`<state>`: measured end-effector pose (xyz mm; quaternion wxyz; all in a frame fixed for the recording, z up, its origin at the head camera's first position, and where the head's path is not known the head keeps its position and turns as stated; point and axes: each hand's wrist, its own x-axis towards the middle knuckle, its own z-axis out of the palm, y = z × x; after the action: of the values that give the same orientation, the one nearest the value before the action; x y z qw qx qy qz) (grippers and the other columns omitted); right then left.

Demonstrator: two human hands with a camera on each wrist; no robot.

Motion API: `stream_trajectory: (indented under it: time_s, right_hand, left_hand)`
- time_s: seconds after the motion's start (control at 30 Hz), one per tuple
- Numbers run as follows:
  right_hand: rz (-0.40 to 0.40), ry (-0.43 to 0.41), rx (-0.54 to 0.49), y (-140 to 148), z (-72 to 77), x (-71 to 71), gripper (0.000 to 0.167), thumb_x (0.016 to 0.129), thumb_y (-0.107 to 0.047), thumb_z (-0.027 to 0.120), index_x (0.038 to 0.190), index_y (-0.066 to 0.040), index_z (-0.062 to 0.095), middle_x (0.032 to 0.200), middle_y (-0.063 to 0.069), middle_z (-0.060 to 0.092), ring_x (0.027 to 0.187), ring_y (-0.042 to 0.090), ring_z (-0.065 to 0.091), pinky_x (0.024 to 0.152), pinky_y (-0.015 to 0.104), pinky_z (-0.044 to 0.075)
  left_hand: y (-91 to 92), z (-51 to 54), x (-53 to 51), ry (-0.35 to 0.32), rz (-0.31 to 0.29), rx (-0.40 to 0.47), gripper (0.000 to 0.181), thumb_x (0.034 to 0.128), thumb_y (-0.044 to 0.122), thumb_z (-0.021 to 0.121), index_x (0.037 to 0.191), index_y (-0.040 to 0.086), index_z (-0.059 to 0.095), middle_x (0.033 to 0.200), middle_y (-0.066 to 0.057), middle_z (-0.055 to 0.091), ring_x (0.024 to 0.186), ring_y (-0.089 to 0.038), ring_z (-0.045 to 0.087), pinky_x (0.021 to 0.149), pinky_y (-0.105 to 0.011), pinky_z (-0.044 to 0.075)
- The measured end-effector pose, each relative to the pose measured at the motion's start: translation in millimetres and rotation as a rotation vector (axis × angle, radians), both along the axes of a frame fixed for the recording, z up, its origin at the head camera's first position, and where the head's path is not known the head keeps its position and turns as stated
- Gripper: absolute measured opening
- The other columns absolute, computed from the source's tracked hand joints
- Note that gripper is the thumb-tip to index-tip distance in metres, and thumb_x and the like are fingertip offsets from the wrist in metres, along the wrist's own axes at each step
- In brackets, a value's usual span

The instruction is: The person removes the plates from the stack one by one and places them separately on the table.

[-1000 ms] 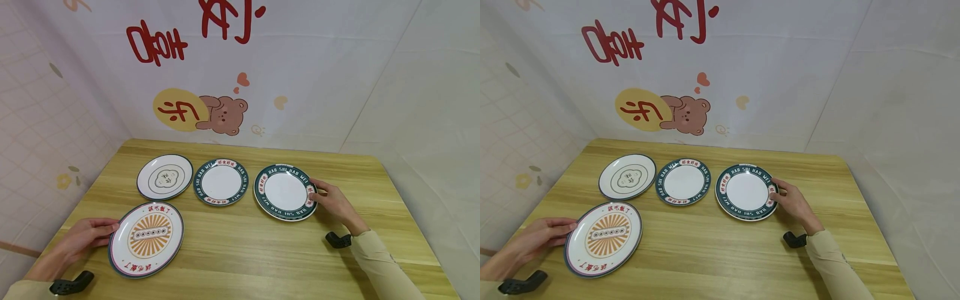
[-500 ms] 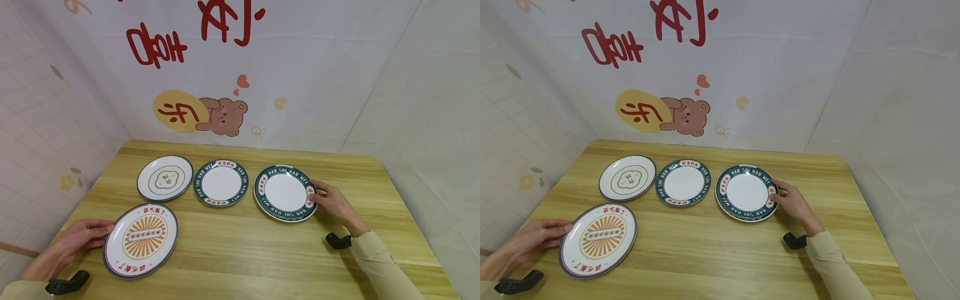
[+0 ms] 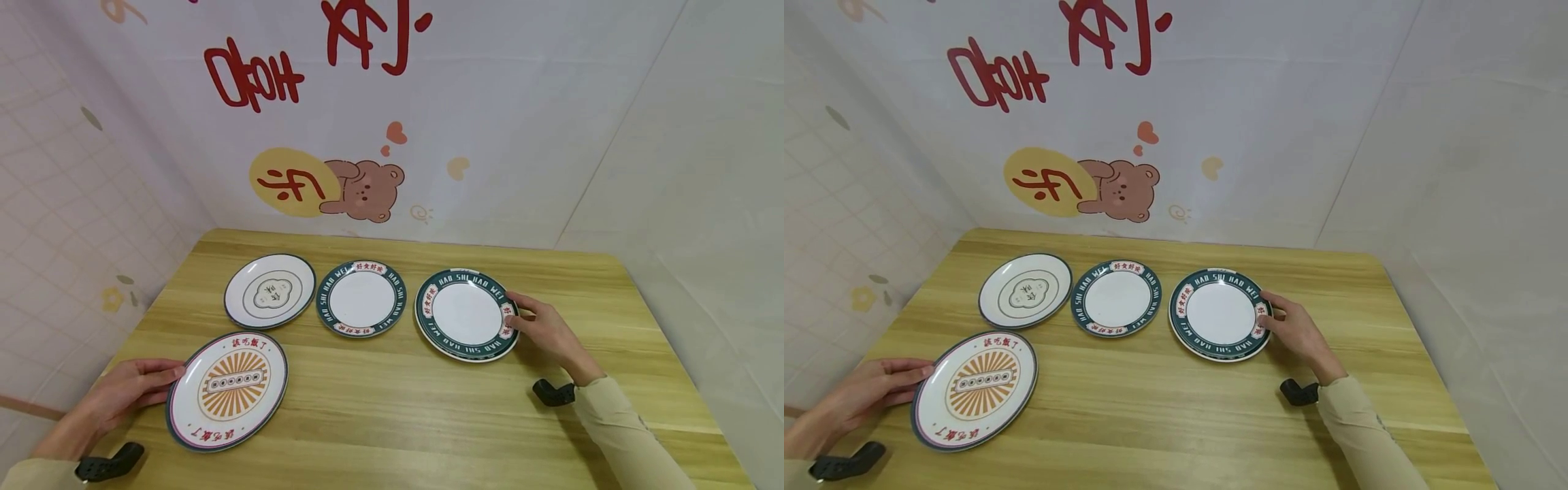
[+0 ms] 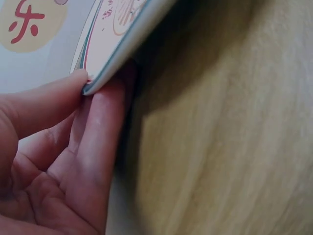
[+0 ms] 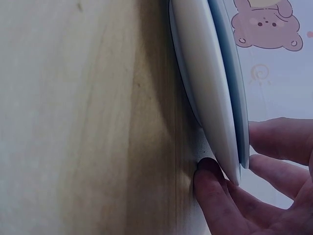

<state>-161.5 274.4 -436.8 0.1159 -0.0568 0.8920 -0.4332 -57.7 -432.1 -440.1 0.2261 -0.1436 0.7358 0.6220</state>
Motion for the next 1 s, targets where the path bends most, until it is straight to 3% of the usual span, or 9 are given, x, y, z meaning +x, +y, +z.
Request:
stream_trajectory:
  time_s: [0.1,0.2,0.37,0.6,0.7,0.87,1.0]
  right_hand:
    - [-0.002,-0.005,-0.007,-0.4,-1.3,0.3,0.063,0.104,-0.019,0.063,0.157,0.003,0.038,0.159,0.031,0.036,0.134,0.057,0.047,0.107,0.06,0.048]
    - [-0.004,-0.007,-0.008,0.1,-2.9,0.2,0.063,0.105,-0.019,0.063,0.158,0.002,0.037,0.159,0.031,0.035,0.134,0.058,0.046,0.107,0.06,0.048]
    - [-0.003,-0.007,-0.004,0.9,-3.0,1.0,0.063,0.105,-0.02,0.063,0.158,0.002,0.037,0.159,0.031,0.036,0.134,0.058,0.046,0.107,0.061,0.048]
    - [-0.01,-0.016,-0.014,2.5,-4.1,0.7,0.063,0.105,-0.021,0.062,0.158,0.0,0.037,0.16,0.03,0.035,0.136,0.056,0.045,0.109,0.061,0.046]
    - [-0.012,-0.018,-0.016,2.8,-4.5,0.4,0.063,0.104,-0.021,0.062,0.158,0.0,0.037,0.16,0.03,0.034,0.136,0.057,0.044,0.11,0.061,0.046]
    - [-0.009,-0.016,-0.02,2.8,-4.7,0.3,0.064,0.104,-0.021,0.062,0.158,0.001,0.036,0.16,0.031,0.034,0.136,0.057,0.044,0.109,0.061,0.046]
    - [-0.009,-0.015,-0.015,2.3,-4.3,0.4,0.064,0.104,-0.021,0.062,0.158,0.001,0.036,0.16,0.031,0.034,0.136,0.057,0.044,0.109,0.061,0.046]
  left_hand:
    - [1.7,3.2,-1.5,0.026,-0.023,-0.103,0.021,0.1051,0.011,0.061,0.113,-0.002,0.076,0.1,0.01,0.074,0.086,-0.003,0.069,0.075,-0.025,0.063]
    - [5.0,6.8,-2.9,0.056,-0.056,-0.235,0.043,0.1051,0.014,0.062,0.129,-0.021,0.057,0.106,0.001,0.074,0.086,-0.002,0.068,0.075,-0.026,0.063]
    - [8.7,9.2,-2.8,0.087,-0.086,-0.361,0.053,0.1062,0.021,0.061,0.137,-0.021,0.05,0.116,-0.01,0.074,0.088,0.002,0.067,0.076,-0.026,0.063]
    - [20.1,12.6,0.6,0.172,-0.044,-0.444,0.067,0.1065,0.036,0.06,0.144,-0.018,0.046,0.128,-0.019,0.069,0.091,0.011,0.061,0.078,-0.023,0.062]
    - [27.7,16.1,2.6,0.228,0.0,-0.437,0.069,0.1056,0.038,0.061,0.145,-0.017,0.046,0.122,-0.008,0.073,0.092,0.011,0.063,0.077,-0.02,0.061]
    - [40.5,20.6,5.8,0.359,0.074,-0.374,0.063,0.1062,0.031,0.061,0.144,-0.017,0.046,0.111,0.024,0.069,0.095,0.008,0.067,0.078,-0.013,0.057]
    - [51.5,24.2,5.7,0.458,0.146,-0.283,0.048,0.1055,0.023,0.063,0.14,-0.01,0.056,0.11,0.028,0.068,0.096,0.007,0.068,0.08,-0.012,0.057]
